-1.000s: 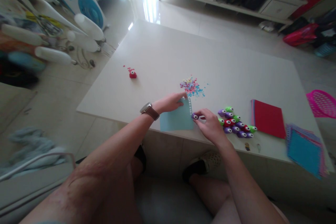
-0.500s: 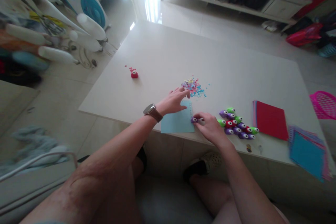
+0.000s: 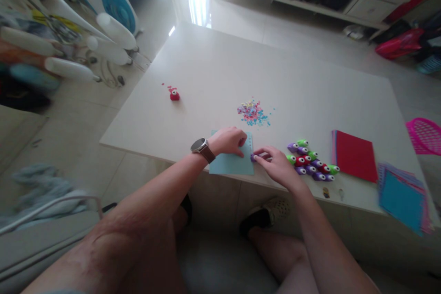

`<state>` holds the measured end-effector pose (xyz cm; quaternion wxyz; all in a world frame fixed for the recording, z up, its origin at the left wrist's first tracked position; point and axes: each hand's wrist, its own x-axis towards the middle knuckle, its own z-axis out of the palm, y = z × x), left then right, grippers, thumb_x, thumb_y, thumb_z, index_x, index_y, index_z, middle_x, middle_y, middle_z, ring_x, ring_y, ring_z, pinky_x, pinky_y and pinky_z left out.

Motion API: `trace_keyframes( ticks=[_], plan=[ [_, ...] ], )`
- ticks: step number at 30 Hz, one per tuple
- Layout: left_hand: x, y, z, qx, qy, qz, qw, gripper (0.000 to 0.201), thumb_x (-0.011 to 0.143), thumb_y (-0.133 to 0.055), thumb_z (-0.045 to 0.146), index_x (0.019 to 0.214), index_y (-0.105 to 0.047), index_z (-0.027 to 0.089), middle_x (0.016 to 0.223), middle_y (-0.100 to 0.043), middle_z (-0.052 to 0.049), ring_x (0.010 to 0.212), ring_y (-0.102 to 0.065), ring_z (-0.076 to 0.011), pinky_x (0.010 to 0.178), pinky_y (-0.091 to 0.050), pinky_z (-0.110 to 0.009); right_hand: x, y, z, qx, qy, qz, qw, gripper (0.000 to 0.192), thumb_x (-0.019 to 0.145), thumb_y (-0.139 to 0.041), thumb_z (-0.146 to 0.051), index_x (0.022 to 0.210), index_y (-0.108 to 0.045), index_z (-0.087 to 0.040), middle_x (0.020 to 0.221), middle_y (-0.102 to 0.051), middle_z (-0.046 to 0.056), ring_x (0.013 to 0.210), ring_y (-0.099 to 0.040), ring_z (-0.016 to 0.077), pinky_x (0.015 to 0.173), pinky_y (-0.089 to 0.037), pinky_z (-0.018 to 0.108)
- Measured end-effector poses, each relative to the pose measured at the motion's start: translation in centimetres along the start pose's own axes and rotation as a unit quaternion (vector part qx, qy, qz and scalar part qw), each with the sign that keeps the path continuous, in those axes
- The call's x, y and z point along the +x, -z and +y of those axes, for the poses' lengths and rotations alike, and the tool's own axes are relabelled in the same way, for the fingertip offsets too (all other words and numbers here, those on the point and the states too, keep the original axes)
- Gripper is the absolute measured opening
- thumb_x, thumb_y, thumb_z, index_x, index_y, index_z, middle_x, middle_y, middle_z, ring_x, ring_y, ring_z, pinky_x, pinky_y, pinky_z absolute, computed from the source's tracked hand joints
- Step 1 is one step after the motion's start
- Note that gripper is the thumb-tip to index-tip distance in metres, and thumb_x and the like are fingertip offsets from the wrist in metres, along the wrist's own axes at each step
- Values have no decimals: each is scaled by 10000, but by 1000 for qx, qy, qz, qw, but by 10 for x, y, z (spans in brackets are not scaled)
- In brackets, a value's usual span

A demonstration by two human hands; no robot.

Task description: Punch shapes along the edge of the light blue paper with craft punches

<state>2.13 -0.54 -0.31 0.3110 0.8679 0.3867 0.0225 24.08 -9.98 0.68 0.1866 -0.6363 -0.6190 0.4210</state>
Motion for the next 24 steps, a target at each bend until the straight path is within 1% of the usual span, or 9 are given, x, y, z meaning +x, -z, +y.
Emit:
trace_keyframes(
  ticks=[5, 12, 15, 19, 21, 24],
  plan=[
    [0, 2, 1, -2, -1, -3, 1000, 270, 715, -934, 385, 823, -749, 221, 829, -777, -21, 759, -688, -194, 629, -414, -280, 1, 0, -2, 13, -21, 9, 1000, 100, 893, -707, -303, 919, -778, -237, 998, -798, 57, 864, -745, 227, 823, -594, 362],
    [-1, 1, 2, 11, -3, -2, 1000, 250, 734, -902, 402, 849, -764, 227, 833, -778, -22, 759, -687, -195, 634, -409, -286, 2, -5, -5, 36, -9, 14, 999, 109, 876, -716, -324, 898, -765, -230, 894, -796, 51, 803, -743, 221, 791, -594, 351],
    [-1, 2, 4, 15, -7, -3, 1000, 312, 750, -871, 497, 879, -780, 228, 823, -776, -32, 757, -688, -204, 644, -414, -293, 2, -7, -7, 37, -15, 21, 999, 90, 863, -714, -305, 882, -755, -227, 855, -792, 46, 780, -739, 220, 770, -586, 342],
    [0, 3, 10, 12, 9, -19, 1000, 527, 792, -751, 742, 859, -791, 221, 775, -769, -57, 733, -692, -220, 629, -403, -306, 4, -12, -9, 18, -32, 47, 998, 55, 844, -727, -266, 803, -710, -232, 807, -782, 39, 756, -736, 224, 717, -553, 328],
    [0, 3, 12, 20, 17, -19, 999, 567, 834, -691, 771, 854, -797, 214, 773, -773, -76, 741, -703, -229, 637, -402, -309, 6, -13, -10, 6, -46, 52, 998, 85, 831, -746, -248, 771, -687, -232, 776, -774, 34, 728, -727, 221, 688, -532, 318],
    [0, 1, 16, 37, 27, -12, 999, 554, 867, -669, 743, 866, -804, 206, 798, -783, -102, 772, -723, -250, 650, -408, -315, 10, -14, -12, -10, -65, 45, 997, 125, 806, -767, -228, 729, -668, -229, 714, -753, 23, 683, -710, 211, 648, -502, 301]
  ],
)
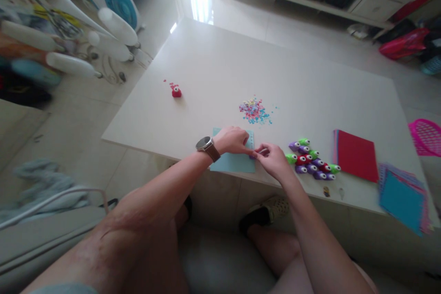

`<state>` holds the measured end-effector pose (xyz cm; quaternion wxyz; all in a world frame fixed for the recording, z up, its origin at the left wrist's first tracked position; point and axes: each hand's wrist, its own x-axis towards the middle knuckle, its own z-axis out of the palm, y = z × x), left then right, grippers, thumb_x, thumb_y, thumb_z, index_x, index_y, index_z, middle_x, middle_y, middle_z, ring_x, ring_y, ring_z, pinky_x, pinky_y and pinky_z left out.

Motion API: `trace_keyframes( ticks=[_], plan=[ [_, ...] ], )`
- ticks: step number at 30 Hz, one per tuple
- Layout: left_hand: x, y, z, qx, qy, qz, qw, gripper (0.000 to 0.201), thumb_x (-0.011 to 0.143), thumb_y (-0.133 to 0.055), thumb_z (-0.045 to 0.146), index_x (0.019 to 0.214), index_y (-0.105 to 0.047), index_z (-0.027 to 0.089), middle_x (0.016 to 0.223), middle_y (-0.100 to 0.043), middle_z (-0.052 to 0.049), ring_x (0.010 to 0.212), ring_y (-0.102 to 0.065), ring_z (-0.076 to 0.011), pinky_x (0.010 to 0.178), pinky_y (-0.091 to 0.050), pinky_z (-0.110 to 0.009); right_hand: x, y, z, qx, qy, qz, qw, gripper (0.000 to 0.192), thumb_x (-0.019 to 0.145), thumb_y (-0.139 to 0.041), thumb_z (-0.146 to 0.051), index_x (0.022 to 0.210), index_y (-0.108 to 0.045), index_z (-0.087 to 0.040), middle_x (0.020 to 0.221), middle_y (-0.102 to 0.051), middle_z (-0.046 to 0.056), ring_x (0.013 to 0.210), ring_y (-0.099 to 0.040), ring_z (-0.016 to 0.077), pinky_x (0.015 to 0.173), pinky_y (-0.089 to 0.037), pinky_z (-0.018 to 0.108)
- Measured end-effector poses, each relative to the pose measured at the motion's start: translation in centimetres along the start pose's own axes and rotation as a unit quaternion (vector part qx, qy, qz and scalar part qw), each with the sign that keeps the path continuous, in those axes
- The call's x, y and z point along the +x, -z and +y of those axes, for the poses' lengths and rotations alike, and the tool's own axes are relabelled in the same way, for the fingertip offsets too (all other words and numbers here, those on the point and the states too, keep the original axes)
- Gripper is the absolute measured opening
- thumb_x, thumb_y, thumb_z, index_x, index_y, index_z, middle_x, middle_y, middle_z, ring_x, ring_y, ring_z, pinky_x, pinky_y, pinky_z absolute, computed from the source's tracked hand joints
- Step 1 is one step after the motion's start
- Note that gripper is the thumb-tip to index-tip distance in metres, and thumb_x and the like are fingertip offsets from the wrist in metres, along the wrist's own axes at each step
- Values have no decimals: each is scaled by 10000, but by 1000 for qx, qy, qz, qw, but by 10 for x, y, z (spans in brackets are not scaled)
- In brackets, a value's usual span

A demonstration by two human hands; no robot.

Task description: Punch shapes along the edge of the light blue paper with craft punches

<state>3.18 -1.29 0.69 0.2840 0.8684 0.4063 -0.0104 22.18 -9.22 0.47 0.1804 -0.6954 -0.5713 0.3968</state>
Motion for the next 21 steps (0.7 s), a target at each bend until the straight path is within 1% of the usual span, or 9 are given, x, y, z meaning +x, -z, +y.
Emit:
trace_keyframes(
  ticks=[7, 9, 11, 14, 17, 19, 21],
  plan=[
    [-1, -4, 8, 13, 38, 9, 999, 551, 824, -715, 732, 948, -813, 204, 919, -814, -131, 879, -756, -297, 695, -465, -322, 8, -3, -5, -45, -30, 1, 999, 205, 765, -806, -253, 664, -630, -227, 633, -692, -4, 649, -665, 197, 606, -439, 284],
    [-1, -4, 7, 11, 38, 7, 999, 561, 823, -707, 740, 968, -805, 208, 925, -815, -124, 887, -755, -292, 695, -461, -316, 7, -3, -6, -39, -27, -3, 999, 221, 757, -807, -235, 652, -613, -225, 619, -676, -8, 648, -653, 193, 608, -434, 281],
    [0, -3, 4, 6, 26, -2, 1000, 550, 832, -692, 736, 979, -796, 217, 917, -815, -106, 884, -751, -276, 688, -449, -305, 5, -2, -7, -17, -22, -7, 1000, 191, 776, -790, -230, 675, -628, -221, 638, -688, 0, 663, -660, 194, 630, -454, 284],
    [-1, 2, 0, 0, 12, -20, 1000, 510, 887, -633, 709, 975, -788, 231, 919, -815, -76, 864, -741, -245, 678, -436, -293, 0, 4, -6, 7, -15, -5, 1000, 94, 841, -740, -252, 774, -691, -209, 733, -736, 25, 711, -683, 201, 686, -495, 301],
    [0, 6, -2, 1, 10, -22, 1000, 433, 953, -575, 620, 960, -783, 240, 918, -813, -55, 843, -732, -222, 678, -430, -295, -4, 12, -4, 2, 0, 38, 999, 57, 882, -689, -247, 869, -715, -197, 893, -768, 57, 800, -697, 208, 746, -521, 322],
    [1, 6, -3, 6, 9, -17, 1000, 344, 949, -595, 536, 954, -780, 246, 918, -812, -44, 836, -729, -215, 683, -432, -299, -4, 15, -2, -13, 24, 61, 998, 104, 849, -726, -240, 941, -724, -190, 1007, -770, 76, 871, -699, 220, 791, -534, 338],
    [2, 5, -4, 7, 6, -16, 1000, 255, 907, -648, 471, 948, -777, 255, 919, -811, -29, 832, -727, -211, 689, -439, -299, -3, 16, 0, -39, 55, 54, 996, 217, 794, -768, -206, 1008, -736, -189, 1086, -762, 83, 929, -694, 231, 846, -541, 356]
  ],
)
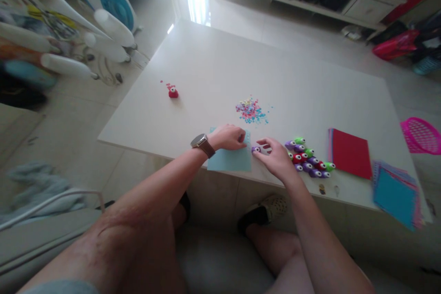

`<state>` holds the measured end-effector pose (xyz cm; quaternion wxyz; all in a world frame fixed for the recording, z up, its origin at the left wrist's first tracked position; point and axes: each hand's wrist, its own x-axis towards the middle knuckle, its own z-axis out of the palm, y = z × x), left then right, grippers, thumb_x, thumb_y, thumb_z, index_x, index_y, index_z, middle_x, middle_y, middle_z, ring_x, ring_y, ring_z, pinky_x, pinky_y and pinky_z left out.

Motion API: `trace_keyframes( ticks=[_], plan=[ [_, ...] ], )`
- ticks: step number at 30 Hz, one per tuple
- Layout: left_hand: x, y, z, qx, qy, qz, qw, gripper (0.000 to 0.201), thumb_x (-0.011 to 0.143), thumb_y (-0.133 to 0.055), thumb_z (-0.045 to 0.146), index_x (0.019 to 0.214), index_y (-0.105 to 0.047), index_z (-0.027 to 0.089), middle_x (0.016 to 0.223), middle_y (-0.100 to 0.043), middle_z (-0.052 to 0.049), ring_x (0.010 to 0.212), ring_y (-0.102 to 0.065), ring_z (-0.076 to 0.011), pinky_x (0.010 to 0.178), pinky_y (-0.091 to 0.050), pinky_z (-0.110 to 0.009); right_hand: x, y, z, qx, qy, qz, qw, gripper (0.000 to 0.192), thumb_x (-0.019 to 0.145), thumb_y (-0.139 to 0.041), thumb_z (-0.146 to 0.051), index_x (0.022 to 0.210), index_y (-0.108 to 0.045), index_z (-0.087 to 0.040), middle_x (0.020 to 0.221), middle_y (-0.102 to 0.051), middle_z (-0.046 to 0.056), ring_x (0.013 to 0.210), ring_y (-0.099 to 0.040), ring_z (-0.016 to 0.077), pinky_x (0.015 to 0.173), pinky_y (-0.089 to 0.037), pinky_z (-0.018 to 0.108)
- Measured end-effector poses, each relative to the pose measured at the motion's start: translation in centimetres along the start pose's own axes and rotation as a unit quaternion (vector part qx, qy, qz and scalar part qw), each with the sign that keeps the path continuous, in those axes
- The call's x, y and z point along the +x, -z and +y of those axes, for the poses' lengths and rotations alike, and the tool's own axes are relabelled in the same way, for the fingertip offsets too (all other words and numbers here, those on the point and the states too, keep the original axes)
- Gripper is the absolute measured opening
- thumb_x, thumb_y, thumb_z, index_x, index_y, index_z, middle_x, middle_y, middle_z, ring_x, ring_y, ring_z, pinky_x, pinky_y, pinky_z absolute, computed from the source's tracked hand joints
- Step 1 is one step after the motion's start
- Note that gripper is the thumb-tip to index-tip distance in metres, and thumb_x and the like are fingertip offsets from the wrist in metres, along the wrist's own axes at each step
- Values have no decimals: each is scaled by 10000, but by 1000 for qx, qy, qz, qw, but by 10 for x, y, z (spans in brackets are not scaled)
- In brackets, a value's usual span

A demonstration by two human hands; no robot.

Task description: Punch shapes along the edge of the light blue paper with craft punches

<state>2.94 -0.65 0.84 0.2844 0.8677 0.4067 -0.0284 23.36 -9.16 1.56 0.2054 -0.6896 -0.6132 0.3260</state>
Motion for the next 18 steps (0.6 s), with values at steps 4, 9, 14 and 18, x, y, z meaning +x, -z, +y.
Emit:
trace_keyframes(
  ticks=[4, 9, 14, 18],
  plan=[
    [3, -3, -3, 0, -3, 2, 1000, 192, 806, -750, 405, 938, -769, 266, 906, -808, -4, 833, -729, -207, 697, -452, -293, 3, -1, 5, -63, 46, -23, 997, 132, 830, -685, -147, 941, -736, -198, 1023, -750, 69, 963, -681, 238, 907, -525, 375],
    [2, -4, -6, -12, -5, 10, 1000, 183, 781, -778, 383, 922, -764, 266, 890, -801, 8, 834, -728, -203, 698, -453, -292, 2, 19, 21, -198, 50, 23, 979, 97, 839, -666, -156, 904, -717, -206, 984, -750, 79, 999, -661, 284, 919, -498, 412],
    [2, -6, -7, -18, -6, 21, 1000, 174, 777, -780, 371, 915, -763, 266, 886, -798, 6, 838, -726, -205, 698, -449, -294, -5, 39, 29, -311, -1, 38, 950, 141, 837, -636, -146, 917, -738, -202, 998, -755, 129, 1031, -646, 359, 901, -488, 481],
    [3, -8, -8, -17, -11, 25, 999, 175, 774, -785, 380, 904, -754, 267, 868, -792, 7, 832, -724, -206, 694, -441, -294, -6, 31, 15, -176, 52, 29, 983, 172, 824, -620, -128, 955, -710, -194, 1029, -761, 109, 1035, -670, 305, 913, -514, 431]
  ],
)
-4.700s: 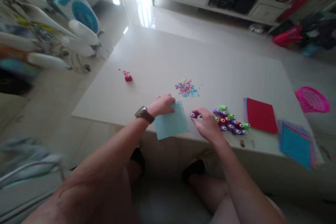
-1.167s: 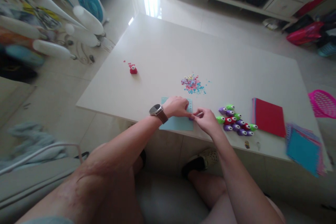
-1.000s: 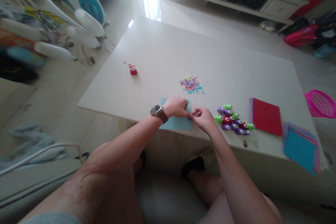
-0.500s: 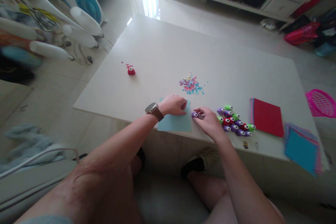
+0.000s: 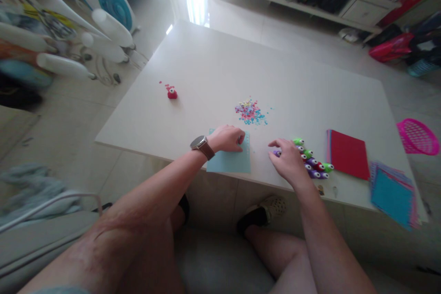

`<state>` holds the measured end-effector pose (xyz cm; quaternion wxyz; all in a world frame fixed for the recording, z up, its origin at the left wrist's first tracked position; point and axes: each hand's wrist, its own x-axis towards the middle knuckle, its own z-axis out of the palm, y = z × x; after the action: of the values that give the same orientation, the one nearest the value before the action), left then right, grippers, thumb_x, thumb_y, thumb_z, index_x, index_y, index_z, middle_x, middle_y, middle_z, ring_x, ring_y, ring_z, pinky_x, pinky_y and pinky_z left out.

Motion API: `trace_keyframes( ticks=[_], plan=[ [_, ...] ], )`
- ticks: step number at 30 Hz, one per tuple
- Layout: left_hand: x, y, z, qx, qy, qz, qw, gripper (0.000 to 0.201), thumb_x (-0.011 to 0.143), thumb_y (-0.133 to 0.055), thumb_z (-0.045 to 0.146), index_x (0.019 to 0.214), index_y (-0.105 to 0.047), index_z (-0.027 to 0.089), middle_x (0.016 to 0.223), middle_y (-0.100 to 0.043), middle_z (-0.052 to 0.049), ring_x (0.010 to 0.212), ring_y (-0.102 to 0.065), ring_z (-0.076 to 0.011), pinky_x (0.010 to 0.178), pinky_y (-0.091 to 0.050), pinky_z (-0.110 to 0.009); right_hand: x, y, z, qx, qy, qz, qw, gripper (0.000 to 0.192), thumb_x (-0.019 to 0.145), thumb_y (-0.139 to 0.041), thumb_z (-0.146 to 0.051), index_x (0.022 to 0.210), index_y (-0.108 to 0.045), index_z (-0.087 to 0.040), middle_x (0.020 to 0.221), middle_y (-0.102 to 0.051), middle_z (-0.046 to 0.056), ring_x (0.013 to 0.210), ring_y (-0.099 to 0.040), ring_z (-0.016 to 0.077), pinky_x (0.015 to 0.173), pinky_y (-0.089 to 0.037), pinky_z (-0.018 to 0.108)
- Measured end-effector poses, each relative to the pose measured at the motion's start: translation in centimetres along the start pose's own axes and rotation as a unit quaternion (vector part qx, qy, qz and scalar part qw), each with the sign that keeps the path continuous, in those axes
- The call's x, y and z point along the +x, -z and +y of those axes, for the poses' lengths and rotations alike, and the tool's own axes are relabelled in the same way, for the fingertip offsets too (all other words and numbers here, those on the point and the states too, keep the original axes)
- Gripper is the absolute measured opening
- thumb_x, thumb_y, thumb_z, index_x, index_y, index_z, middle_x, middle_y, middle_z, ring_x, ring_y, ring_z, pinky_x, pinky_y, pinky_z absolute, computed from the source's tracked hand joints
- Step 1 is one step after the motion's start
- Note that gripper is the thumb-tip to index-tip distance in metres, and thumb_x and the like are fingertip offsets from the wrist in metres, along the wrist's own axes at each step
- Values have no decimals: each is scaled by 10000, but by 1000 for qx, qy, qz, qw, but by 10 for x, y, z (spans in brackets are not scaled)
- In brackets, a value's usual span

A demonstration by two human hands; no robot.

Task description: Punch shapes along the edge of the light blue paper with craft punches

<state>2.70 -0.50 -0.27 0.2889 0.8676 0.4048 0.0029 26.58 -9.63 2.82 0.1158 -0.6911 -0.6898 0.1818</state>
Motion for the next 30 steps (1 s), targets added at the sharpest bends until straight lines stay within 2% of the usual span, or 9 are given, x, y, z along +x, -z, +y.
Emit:
trace_keyframes(
  ticks=[2, 5, 7, 11, 13, 17, 21, 27, 30],
  plan=[
    [0, -1, 0, 1, -1, 2, 1000, 175, 773, -786, 385, 896, -748, 265, 854, -788, 7, 817, -720, -205, 683, -433, -296, 1, -7, -10, 111, 4, -61, 992, 161, 849, -576, -128, 936, -686, -207, 944, -760, 64, 915, -693, 238, 838, -533, 361],
    [0, -1, -1, 2, -3, 1, 1000, 170, 777, -784, 383, 888, -743, 261, 838, -784, 8, 803, -716, -204, 673, -424, -297, 1, -21, -18, 156, -4, -113, 981, 176, 837, -531, -103, 886, -653, -219, 876, -746, 42, 838, -695, 211, 817, -546, 347],
    [1, -1, -1, 2, -5, -1, 1000, 166, 780, -781, 380, 888, -743, 261, 836, -785, 9, 804, -717, -203, 676, -423, -297, 1, -29, -18, 162, -12, -89, 983, 199, 809, -526, -97, 908, -649, -219, 948, -757, 67, 913, -711, 233, 881, -568, 385],
    [2, -1, -1, 2, -7, -1, 1000, 167, 773, -781, 375, 896, -746, 268, 843, -787, 15, 808, -719, -200, 682, -428, -293, 5, -36, -13, 245, 14, 24, 969, 369, 788, -534, -138, 1129, -652, -215, 1366, -692, 141, 1306, -638, 276, 1070, -556, 463],
    [2, -1, -2, 0, -7, -1, 1000, 173, 770, -781, 379, 901, -748, 270, 845, -786, 15, 805, -717, -199, 680, -428, -293, 6, -34, -11, 270, 19, 46, 962, 362, 798, -532, -166, 1135, -653, -217, 1393, -677, 143, 1333, -627, 276, 1067, -564, 464],
    [2, -2, -3, -3, -10, 2, 1000, 175, 772, -778, 386, 899, -748, 269, 839, -779, 17, 795, -710, -199, 670, -422, -299, 7, -24, -12, 210, -4, 37, 977, 242, 819, -533, -177, 1010, -678, -210, 1118, -747, 107, 1047, -716, 248, 904, -593, 392],
    [1, -2, -3, -6, -12, 1, 1000, 168, 779, -785, 376, 894, -742, 261, 825, -769, 18, 788, -700, -195, 673, -420, -301, 5, -14, -17, 128, -62, -42, 989, 93, 864, -578, -188, 882, -666, -212, 835, -733, 41, 733, -670, 190, 725, -525, 314],
    [-2, 6, -3, -74, -14, 6, 997, 133, 857, -752, 361, 884, -726, 234, 841, -760, 5, 765, -675, -172, 688, -448, -286, 4, -15, 0, 32, -89, -39, 995, 60, 883, -624, -208, 826, -642, -214, 812, -730, 55, 773, -675, 214, 723, -461, 314],
    [-3, 17, -9, -126, 25, 76, 989, 134, 926, -677, 353, 946, -708, 225, 892, -759, -14, 790, -674, -173, 741, -501, -297, 4, -17, 9, 4, -89, -14, 996, 64, 881, -626, -228, 818, -633, -218, 824, -731, 72, 775, -673, 228, 733, -457, 327]
  ],
)
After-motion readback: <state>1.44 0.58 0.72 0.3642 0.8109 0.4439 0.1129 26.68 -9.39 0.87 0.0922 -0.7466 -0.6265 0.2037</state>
